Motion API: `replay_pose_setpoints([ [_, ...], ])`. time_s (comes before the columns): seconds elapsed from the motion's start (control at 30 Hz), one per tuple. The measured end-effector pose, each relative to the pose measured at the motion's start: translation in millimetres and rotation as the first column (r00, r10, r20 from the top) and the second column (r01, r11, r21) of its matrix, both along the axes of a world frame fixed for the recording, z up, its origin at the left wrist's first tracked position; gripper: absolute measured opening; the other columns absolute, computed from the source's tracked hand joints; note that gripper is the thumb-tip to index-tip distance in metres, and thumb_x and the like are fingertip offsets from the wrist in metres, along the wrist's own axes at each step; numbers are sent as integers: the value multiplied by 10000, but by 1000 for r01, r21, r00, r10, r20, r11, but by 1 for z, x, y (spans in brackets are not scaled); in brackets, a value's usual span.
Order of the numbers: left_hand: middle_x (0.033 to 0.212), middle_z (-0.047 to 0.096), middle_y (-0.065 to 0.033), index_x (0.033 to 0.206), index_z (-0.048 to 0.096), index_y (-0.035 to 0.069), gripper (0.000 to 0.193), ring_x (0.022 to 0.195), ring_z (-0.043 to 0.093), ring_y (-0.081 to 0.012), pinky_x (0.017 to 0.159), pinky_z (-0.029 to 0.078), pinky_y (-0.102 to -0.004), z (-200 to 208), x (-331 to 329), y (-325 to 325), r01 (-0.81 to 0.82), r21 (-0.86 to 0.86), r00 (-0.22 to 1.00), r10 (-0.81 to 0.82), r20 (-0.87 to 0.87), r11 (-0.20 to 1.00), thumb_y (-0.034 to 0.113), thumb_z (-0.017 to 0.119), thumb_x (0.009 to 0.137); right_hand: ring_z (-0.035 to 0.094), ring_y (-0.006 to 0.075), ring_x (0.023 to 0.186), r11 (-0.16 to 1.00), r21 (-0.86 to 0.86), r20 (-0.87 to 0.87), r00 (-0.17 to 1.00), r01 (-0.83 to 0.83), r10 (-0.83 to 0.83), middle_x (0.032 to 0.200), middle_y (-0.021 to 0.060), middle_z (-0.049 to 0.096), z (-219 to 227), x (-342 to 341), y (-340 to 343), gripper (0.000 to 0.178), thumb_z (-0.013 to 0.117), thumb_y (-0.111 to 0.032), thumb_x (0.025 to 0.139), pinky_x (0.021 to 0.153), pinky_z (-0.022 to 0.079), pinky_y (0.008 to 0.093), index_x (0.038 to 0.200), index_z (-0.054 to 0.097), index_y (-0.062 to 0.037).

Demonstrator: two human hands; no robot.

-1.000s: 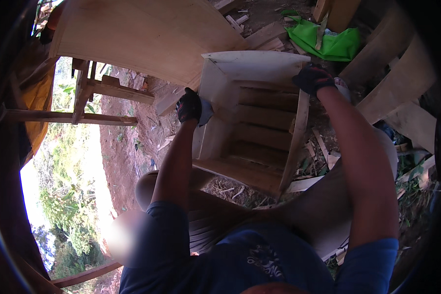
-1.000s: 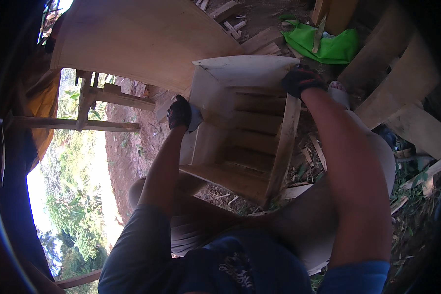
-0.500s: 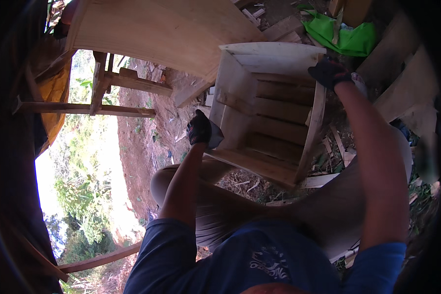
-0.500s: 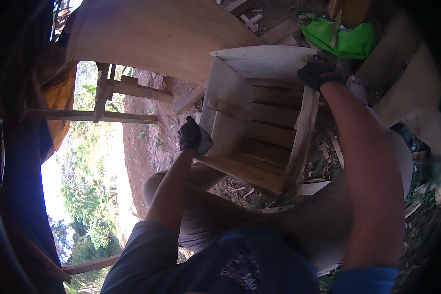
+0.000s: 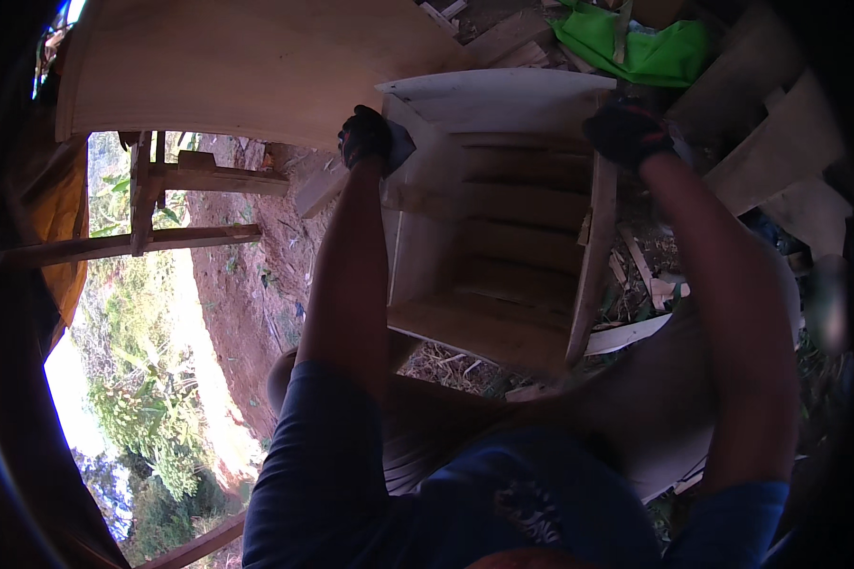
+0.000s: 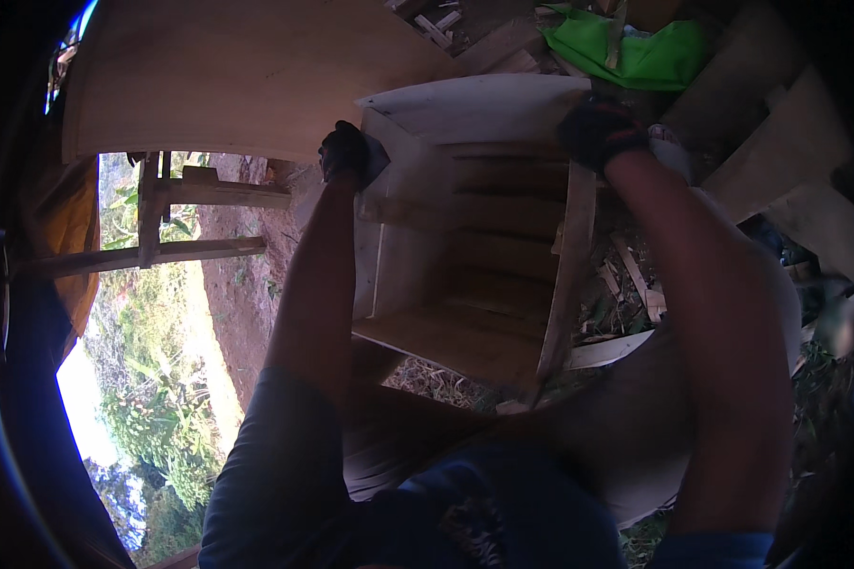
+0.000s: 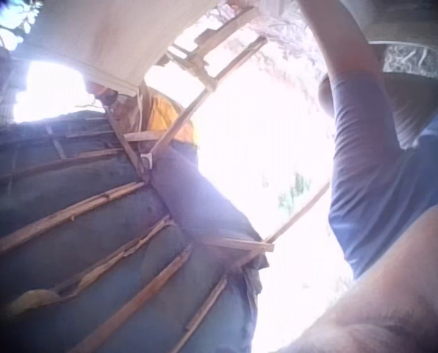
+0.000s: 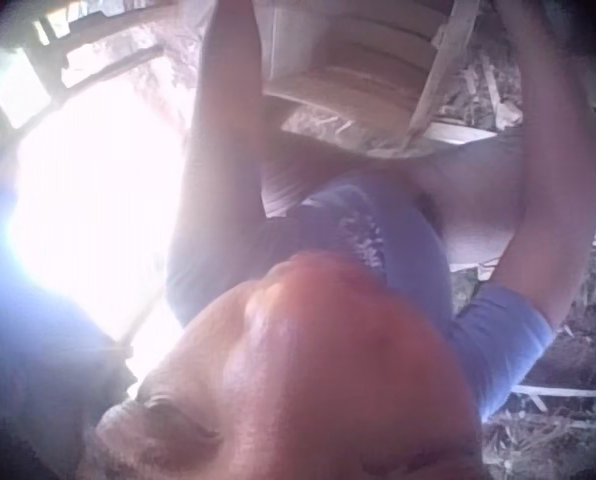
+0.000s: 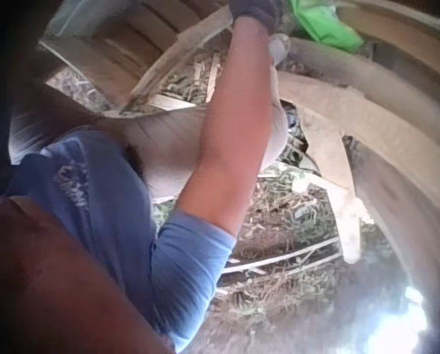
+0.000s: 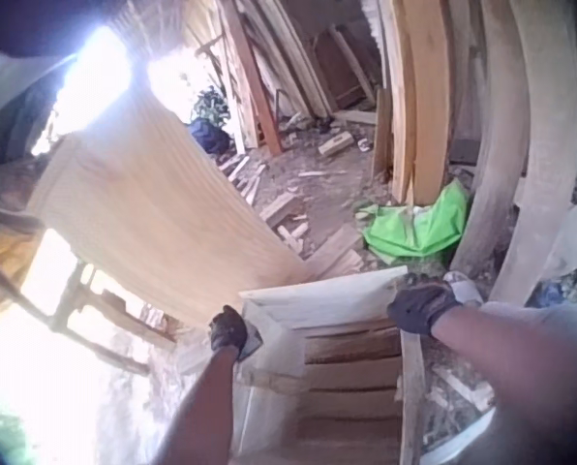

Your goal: The person sands the interior and edges of a wooden crate using sandpaper.

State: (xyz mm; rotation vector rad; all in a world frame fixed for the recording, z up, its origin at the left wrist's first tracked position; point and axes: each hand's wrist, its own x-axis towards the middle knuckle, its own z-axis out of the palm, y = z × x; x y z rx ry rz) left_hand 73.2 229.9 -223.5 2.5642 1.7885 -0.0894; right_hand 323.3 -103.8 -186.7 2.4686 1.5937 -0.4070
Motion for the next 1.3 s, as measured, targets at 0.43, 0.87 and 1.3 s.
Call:
replay_pose_setpoints([
  [0.43,1406,615,-214,1318,685,110,487,1325,575,-386,1111,449,-497,-41,32,52,-9,-135,995,22,98,991,384,457,986,698,329,1134,995,16,-87,992,97,-95,1255,138,707,-13,11,-7,359,475,-212,948,983,556,454,1120,771,-103],
  [0.87,1097,724,-242,1024,693,79,243,1091,687,-423,904,547,-513,-22,-159,-65,137,-146,987,-124,100,980,273,600,911,659,383,1162,968,144,-180,967,207,-180,1221,217,690,-24,17,-1,435,440,-342,977,1013,509,477,1101,743,-56],
  [1.3,1102,706,-297,1207,535,38,294,1074,685,-468,915,535,-579,33,-185,-151,-180,-135,980,166,-109,974,251,498,1007,535,364,1335,998,-16,-133,989,66,-67,1428,222,568,-6,16,-3,561,478,-489,950,1118,416,460,1223,706,-56],
])
